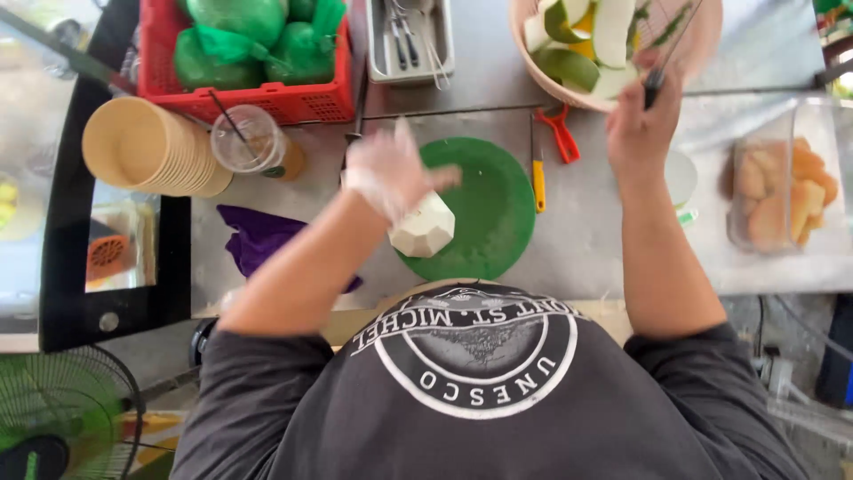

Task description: The person uses a knife to peel and slice a fruit on a cutting board, placing the pieces into a basket. The person then places another fruit into a plastic bag at a food stall counter.

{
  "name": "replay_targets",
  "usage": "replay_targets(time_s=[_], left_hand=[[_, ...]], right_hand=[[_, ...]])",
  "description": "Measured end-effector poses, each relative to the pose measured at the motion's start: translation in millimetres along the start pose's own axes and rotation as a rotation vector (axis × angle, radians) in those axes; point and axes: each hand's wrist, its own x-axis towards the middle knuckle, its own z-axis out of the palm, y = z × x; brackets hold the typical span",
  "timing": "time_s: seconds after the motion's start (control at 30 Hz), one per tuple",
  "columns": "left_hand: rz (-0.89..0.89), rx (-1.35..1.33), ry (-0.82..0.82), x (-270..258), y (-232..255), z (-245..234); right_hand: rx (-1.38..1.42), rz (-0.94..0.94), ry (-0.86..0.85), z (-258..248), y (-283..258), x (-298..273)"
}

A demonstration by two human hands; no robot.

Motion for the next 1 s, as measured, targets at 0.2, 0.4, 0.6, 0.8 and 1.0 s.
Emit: replay_targets(time_s=[0.2,0.4,0.6,0.8,1.0], left_hand=[[-0.199,-0.381,-0.023,-57,2,92],[0.386,-0.381,0.106,-17,-53,127],[0.063,-0.537,0.106,-32,-20,123],[0.056,-0.460,0.016,-42,-23,112],[0.078,-0.427,-0.009,-35,-27,115]], right_hand=[[0.086,0.408,-0.535,35,49,-105],[-0.020,0.762,-0.588,63,18,-162],[-0.027,0.749,-0.621,59,-1,-175],[0.122,0.844,-0.571,50,3,-180],[0.164,0.857,-0.541,43,15,-188]])
